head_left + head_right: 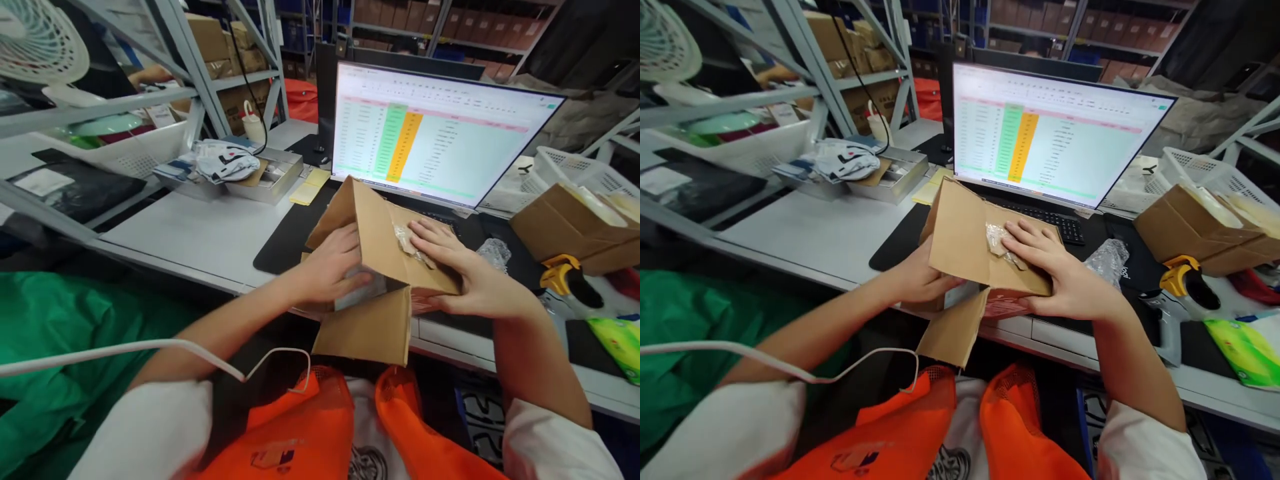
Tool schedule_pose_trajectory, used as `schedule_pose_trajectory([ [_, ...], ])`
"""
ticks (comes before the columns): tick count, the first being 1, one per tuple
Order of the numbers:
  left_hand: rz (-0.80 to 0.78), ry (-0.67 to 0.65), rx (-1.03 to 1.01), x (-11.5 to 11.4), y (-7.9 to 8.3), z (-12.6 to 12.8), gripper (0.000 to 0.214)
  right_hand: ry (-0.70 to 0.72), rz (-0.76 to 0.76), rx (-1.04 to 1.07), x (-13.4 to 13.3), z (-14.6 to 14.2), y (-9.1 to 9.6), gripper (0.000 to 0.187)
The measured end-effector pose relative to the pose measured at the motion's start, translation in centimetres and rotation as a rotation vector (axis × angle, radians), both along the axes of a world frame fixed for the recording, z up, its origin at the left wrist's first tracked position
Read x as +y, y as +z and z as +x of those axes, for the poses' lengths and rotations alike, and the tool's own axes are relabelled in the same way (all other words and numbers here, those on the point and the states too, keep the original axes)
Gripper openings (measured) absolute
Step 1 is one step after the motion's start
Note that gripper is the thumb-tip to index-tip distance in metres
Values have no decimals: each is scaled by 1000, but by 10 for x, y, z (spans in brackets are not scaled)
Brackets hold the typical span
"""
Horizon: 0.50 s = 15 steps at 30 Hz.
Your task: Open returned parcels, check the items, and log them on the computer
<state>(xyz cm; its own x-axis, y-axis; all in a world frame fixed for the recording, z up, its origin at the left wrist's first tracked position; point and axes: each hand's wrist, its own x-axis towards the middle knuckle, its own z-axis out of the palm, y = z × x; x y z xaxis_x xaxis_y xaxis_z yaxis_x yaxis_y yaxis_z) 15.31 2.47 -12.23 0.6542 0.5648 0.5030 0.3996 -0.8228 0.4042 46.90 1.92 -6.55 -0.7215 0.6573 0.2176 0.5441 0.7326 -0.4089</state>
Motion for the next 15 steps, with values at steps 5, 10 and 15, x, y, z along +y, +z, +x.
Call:
schedule_pose_trajectory([
  [5,-2,-184,106,23,-2,20,54,-4,18,3,-10,4,-5,96],
  [10,174,-130,-49,14,-27,15,82,49,96,-2,-22,11,-9,95],
  [15,349,-159,-189,15,-35,1,81,100,93,-16,-16,14,-8,92],
])
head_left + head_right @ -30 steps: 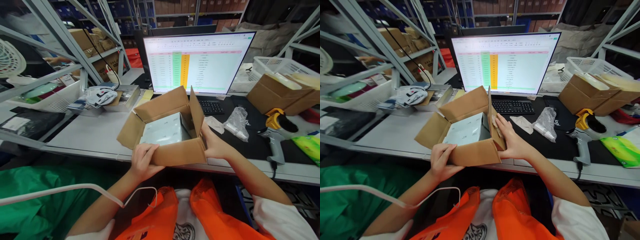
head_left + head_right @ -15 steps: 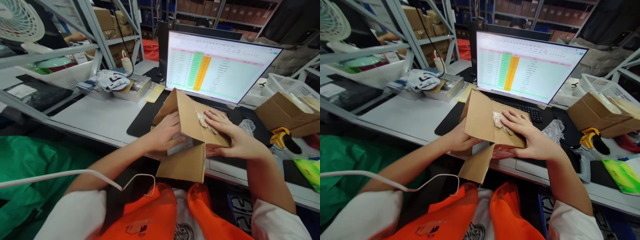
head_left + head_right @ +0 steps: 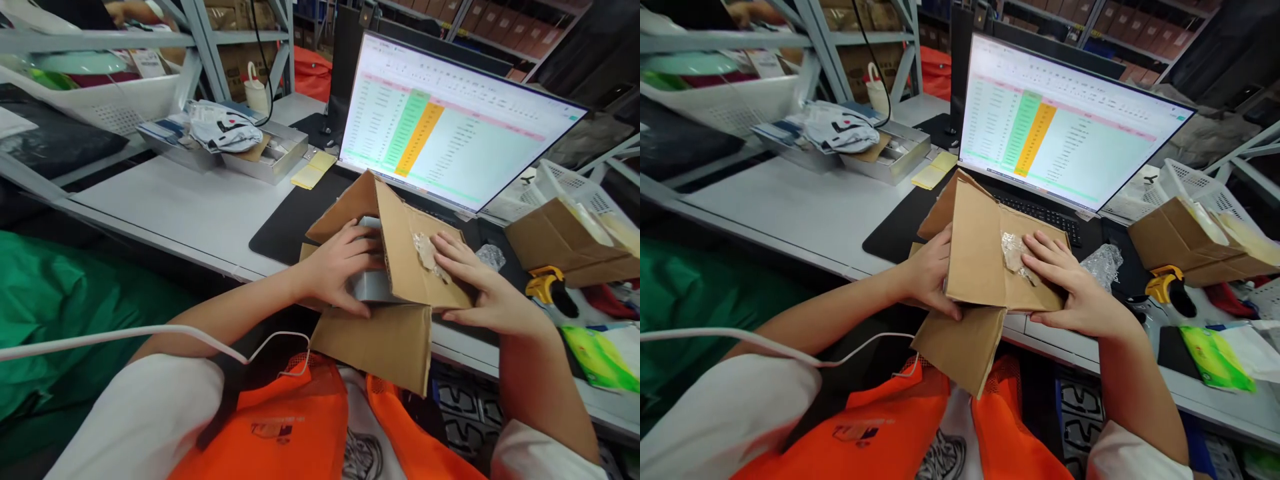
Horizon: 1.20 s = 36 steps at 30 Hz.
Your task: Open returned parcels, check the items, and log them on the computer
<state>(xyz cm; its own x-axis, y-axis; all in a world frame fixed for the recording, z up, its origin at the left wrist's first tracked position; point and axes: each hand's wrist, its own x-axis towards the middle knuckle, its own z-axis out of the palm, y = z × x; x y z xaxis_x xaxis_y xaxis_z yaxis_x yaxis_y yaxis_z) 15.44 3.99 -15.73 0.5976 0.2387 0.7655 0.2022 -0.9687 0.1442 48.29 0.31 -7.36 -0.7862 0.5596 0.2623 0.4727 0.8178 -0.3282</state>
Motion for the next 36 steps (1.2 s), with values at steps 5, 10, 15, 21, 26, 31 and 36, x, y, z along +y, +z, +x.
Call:
schedule_pose_trajectory([
  [5,-10,14,-119,-1,-23,-18,84,34,-7,-38,8,-7,4,84],
  [10,-34,59,-183,5,-40,-25,98,46,-25,-45,16,-21,11,81],
  [15,-32,59,-235,22,-40,-12,96,-7,-28,-45,16,-22,12,81],
  [21,-100,19,-231,33,-16,14,69,-31,-40,-58,9,-30,14,83],
  [26,29,-68,-341,27,10,6,58,-49,-44,-38,7,-28,12,83],
  [31,129,-47,-502,11,8,-25,51,-56,-104,35,11,-1,4,79],
  [36,124,59,-575,-1,30,-38,52,-125,-172,87,12,19,-1,77],
])
